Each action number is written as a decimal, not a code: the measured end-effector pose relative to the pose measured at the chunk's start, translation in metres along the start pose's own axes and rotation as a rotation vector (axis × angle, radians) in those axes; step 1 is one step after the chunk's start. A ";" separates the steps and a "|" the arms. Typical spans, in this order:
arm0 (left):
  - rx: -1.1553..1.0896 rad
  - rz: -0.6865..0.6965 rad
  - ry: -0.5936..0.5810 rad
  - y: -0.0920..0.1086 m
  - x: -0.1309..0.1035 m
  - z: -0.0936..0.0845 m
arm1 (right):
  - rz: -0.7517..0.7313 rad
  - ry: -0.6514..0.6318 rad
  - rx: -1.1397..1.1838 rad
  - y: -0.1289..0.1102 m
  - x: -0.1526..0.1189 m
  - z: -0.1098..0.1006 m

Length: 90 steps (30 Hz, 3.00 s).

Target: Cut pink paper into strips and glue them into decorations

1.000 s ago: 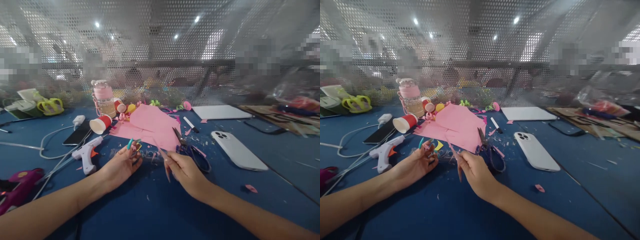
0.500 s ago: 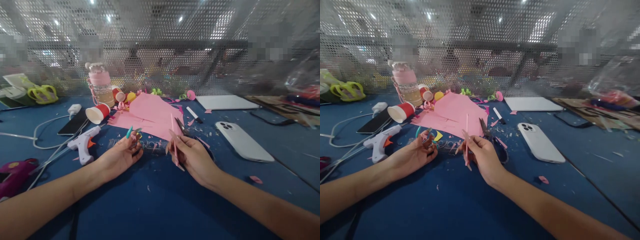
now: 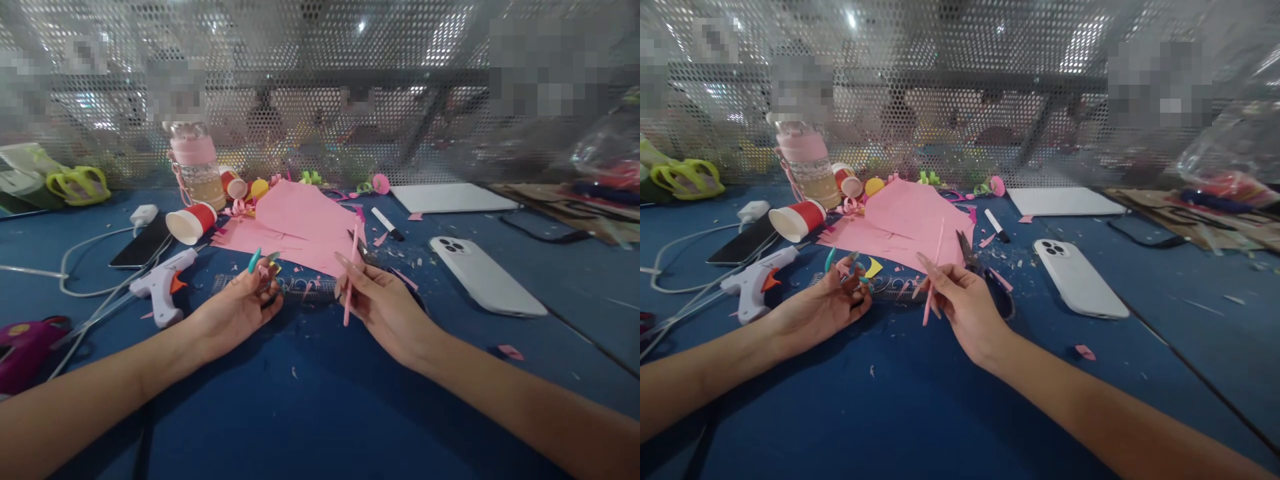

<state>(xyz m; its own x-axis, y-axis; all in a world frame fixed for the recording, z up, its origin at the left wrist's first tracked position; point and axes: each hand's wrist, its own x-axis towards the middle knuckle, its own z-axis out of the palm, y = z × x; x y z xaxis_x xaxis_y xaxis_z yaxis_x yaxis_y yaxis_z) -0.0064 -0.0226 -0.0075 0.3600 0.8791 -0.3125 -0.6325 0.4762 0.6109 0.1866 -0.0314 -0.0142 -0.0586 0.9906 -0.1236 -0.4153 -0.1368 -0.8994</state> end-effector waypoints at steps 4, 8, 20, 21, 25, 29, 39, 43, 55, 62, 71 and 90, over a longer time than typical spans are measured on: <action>0.001 0.006 0.049 0.000 0.000 0.001 | -0.063 -0.071 -0.103 0.002 -0.002 -0.002; -0.003 0.006 0.060 0.000 -0.001 0.001 | -0.079 -0.236 -0.168 0.004 -0.009 -0.001; -0.021 0.018 -0.051 -0.003 -0.002 -0.005 | -0.013 -0.385 -0.184 0.009 -0.018 0.001; -0.026 0.019 -0.055 -0.003 -0.002 -0.005 | -0.007 -0.395 -0.204 0.010 -0.019 0.001; -0.027 0.024 -0.049 -0.004 -0.001 -0.005 | 0.004 -0.388 -0.291 0.010 -0.021 0.001; -0.007 0.027 -0.050 -0.004 -0.002 -0.004 | 0.003 -0.331 -0.384 0.006 -0.024 0.004; 0.028 0.025 -0.018 -0.005 -0.002 -0.002 | -0.037 -0.296 -0.450 0.003 -0.028 0.012; 0.016 0.018 0.002 -0.005 -0.003 -0.001 | -0.059 -0.294 -0.463 0.005 -0.028 0.010; 0.055 0.025 -0.026 -0.007 -0.002 -0.003 | -0.061 -0.283 -0.504 0.005 -0.027 0.012; 0.055 0.036 -0.078 -0.009 -0.002 -0.004 | -0.049 -0.249 -0.537 0.007 -0.028 0.011; 0.070 0.041 -0.079 -0.008 -0.002 -0.003 | -0.057 -0.265 -0.555 0.007 -0.028 0.010; 0.076 0.038 -0.088 -0.009 -0.001 -0.004 | -0.051 -0.269 -0.548 0.008 -0.027 0.010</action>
<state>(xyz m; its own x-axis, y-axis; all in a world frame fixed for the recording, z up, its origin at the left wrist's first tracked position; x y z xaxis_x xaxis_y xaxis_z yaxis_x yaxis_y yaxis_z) -0.0037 -0.0272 -0.0155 0.3972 0.8897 -0.2251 -0.5940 0.4362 0.6759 0.1758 -0.0594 -0.0142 -0.3077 0.9510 -0.0288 0.0994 0.0020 -0.9950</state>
